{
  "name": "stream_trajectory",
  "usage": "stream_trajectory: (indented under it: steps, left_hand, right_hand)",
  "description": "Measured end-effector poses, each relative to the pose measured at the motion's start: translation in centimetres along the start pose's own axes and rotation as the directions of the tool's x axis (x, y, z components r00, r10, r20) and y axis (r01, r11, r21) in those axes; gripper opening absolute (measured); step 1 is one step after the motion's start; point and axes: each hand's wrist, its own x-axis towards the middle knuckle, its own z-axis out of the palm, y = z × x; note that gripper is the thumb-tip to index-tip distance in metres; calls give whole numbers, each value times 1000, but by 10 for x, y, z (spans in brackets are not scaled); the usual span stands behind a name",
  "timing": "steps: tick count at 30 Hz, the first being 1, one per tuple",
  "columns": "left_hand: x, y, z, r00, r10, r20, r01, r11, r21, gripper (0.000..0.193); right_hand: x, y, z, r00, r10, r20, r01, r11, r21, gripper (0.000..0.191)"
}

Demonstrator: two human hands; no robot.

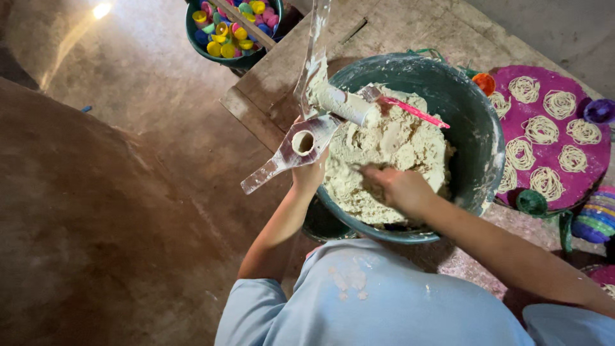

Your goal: The person scoops dough from a large bowl and uses a wooden press to extrude thin noodles onto purple mats placed in woven trays. The person repeatedly fills the press, extrudes noodles in circular patterns, and moves between trays to continue the process.

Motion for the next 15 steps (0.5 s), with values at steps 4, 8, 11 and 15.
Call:
stream_trajectory:
  steps: [4,8,11,15]
  left_hand:
    - [2,2,0,996,92,7,-92,977,190,45]
    - [3,3,3,999,44,3,-44,993,114,42]
    - [9,4,4,993,116,6,-116,978,172,40]
    - [29,14,-2,991,-130,8,127,977,173,53]
  right_hand:
    - [-20,2,3,999,-45,6,42,973,226,62]
    - [-51,16,-21,974,-3,225,-97,897,431,69]
    - [-67,14,-49,991,-64,118,-15,824,567,70]
    - [-83,14,-103,932,255,257,-350,814,463,46]
